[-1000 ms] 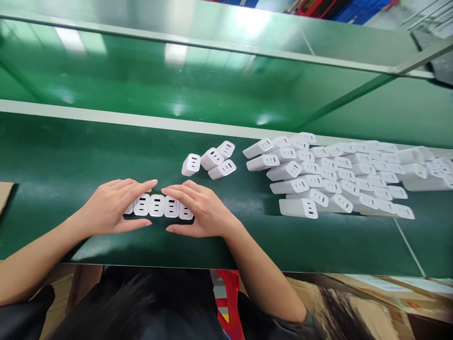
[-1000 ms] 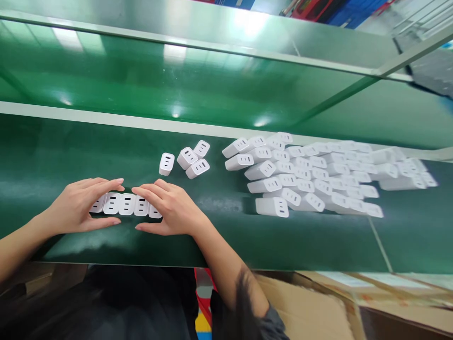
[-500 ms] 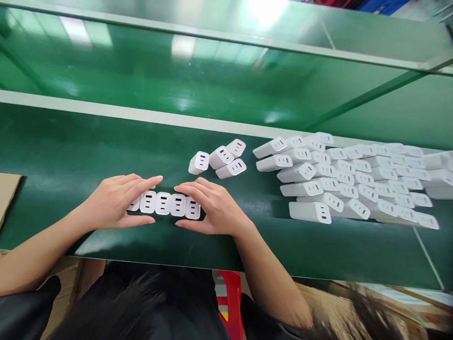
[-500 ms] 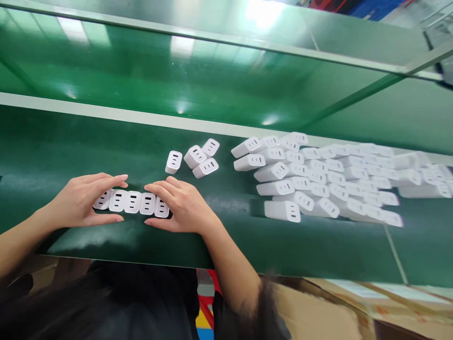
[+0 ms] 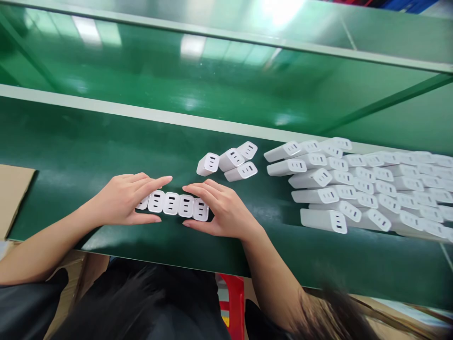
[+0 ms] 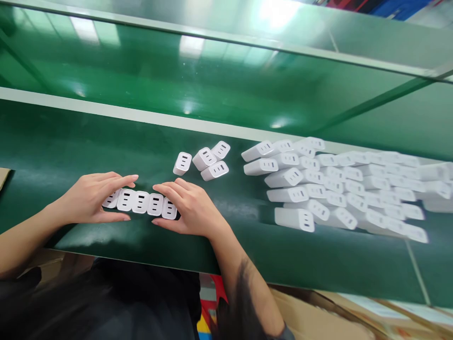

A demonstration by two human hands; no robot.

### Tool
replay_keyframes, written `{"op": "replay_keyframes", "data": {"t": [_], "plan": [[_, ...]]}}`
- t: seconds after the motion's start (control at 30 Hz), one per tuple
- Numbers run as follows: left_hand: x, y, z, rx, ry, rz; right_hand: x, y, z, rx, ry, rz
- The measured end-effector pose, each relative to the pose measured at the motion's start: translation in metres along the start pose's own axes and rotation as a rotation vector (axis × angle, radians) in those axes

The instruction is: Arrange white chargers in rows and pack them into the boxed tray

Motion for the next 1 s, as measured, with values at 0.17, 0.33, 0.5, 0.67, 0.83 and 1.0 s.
{"op": "replay_keyframes", "data": {"t": [0.17, 0.33, 0.5, 0.67, 0.83, 1.0], "plan": [[0.001, 0.001, 0.0, 0.005, -0.016, 0.008, 0.001, 0.0, 0.0, 0.005, -0.003, -0.004], [0.003, 0.0, 0.002, 0.015, -0.042, 0.061, 0.002, 0.0, 0.0, 0.024, -0.004, -0.026], [0.01, -0.004, 0.011, 0.044, -0.06, 0.112, 0.007, -0.004, -0.005, 0.041, -0.023, -0.097], [0.013, -0.008, 0.02, 0.096, -0.092, 0.132, 0.008, -0.007, -0.016, -0.031, -0.016, -0.138], [0.008, -0.007, 0.022, 0.096, -0.112, 0.206, 0.004, -0.006, -0.023, -0.081, -0.032, -0.155], [0.004, 0.008, -0.003, 0.067, 0.047, 0.166, 0.006, -0.007, -0.032, -0.158, -0.05, -0.197]]}}
Point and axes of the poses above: each hand's wrist, its own y-axis towards the middle knuckle, its own x-axis out of the back of the hand, z = x × y, the point moved 6 cm from there along y, towards the middle knuckle, and after that the axes turned 3 degrees about z, right-handed, at the moved point
